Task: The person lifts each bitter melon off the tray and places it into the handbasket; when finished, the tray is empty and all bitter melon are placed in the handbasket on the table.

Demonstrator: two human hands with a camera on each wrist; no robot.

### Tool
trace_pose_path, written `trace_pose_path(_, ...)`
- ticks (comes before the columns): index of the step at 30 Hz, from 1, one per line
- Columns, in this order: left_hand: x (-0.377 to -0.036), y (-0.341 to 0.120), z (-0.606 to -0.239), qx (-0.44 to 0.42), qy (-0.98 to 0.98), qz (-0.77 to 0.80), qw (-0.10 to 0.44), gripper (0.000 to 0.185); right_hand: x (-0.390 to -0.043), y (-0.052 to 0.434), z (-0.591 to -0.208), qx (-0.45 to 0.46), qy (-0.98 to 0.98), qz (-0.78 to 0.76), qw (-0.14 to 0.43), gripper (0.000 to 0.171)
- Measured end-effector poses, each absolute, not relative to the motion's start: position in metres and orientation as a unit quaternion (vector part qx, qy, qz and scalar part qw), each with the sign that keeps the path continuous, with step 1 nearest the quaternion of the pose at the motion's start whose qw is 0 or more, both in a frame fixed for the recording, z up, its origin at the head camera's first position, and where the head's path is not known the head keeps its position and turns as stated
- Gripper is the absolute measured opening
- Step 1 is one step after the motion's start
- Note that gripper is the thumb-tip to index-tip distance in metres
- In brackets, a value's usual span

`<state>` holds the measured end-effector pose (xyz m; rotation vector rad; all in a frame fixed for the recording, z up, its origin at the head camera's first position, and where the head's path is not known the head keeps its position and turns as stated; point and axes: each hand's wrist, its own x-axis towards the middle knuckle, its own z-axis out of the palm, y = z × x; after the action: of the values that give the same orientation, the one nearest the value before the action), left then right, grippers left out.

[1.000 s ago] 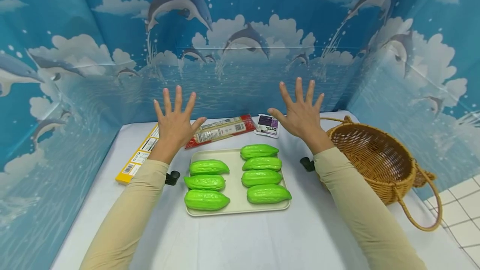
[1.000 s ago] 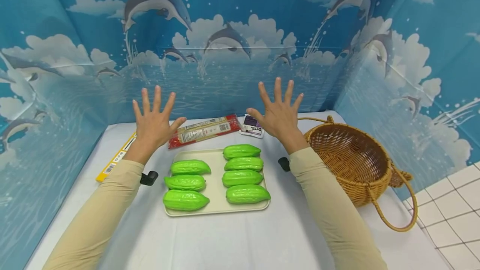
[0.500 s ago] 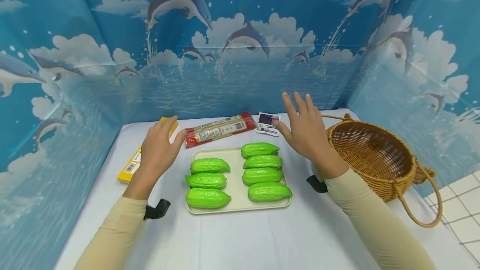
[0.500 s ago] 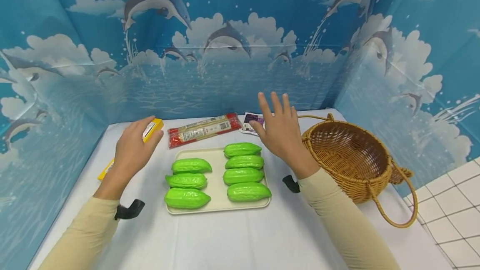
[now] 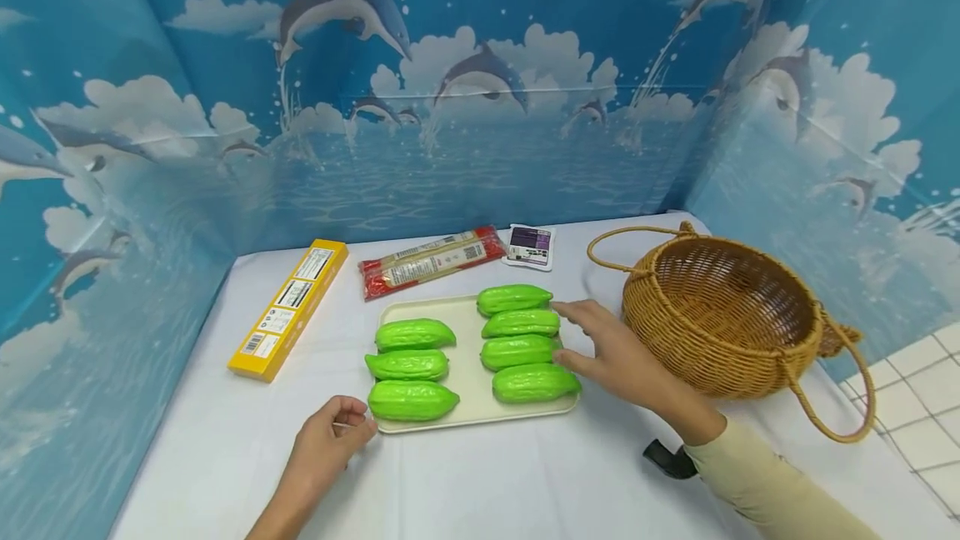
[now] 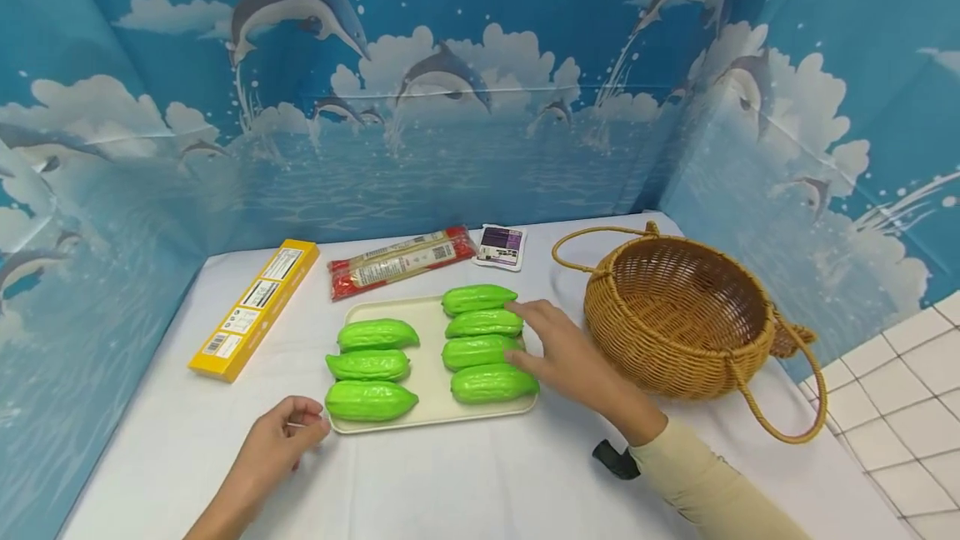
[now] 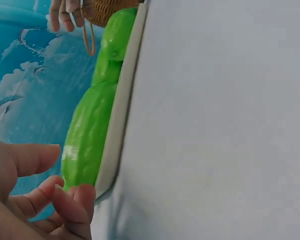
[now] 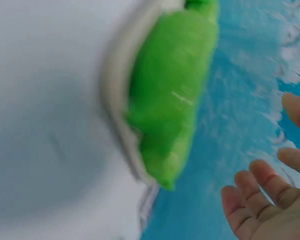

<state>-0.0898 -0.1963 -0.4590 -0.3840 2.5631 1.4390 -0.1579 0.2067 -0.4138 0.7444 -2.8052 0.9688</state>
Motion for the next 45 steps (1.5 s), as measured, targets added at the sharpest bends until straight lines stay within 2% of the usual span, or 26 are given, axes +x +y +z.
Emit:
trace_pose_path(5, -0.086, -0.195, -0.472, -0.147, 0.842, 0.509, 0.1, 0.032, -0.15, 0.198, -0.442, 0.269, -0.913, 0.307, 0.02, 0.057)
trace_pose_path(11, -0.087, -0.195, -0.481, -0.168, 0.83, 0.519, 0.114, 0.03, -0.146, 0.185, -0.459, 0.28, -0.925, 0.255, 0.037, 0.054)
trace_pose_path(22, -0.087, -0.197, -0.489, -0.201, 0.802, 0.552, 0.104, 0.029, -0.143, 0.18, -0.464, 0.285, -0.931, 0.228, 0.014, 0.048)
trace_pose_path(45, -0.094, -0.196, -0.494, -0.207, 0.762, 0.606, 0.099, 0.039, -0.147, 0.182, -0.463, 0.295, -0.928, 0.228, 0.019, 0.043)
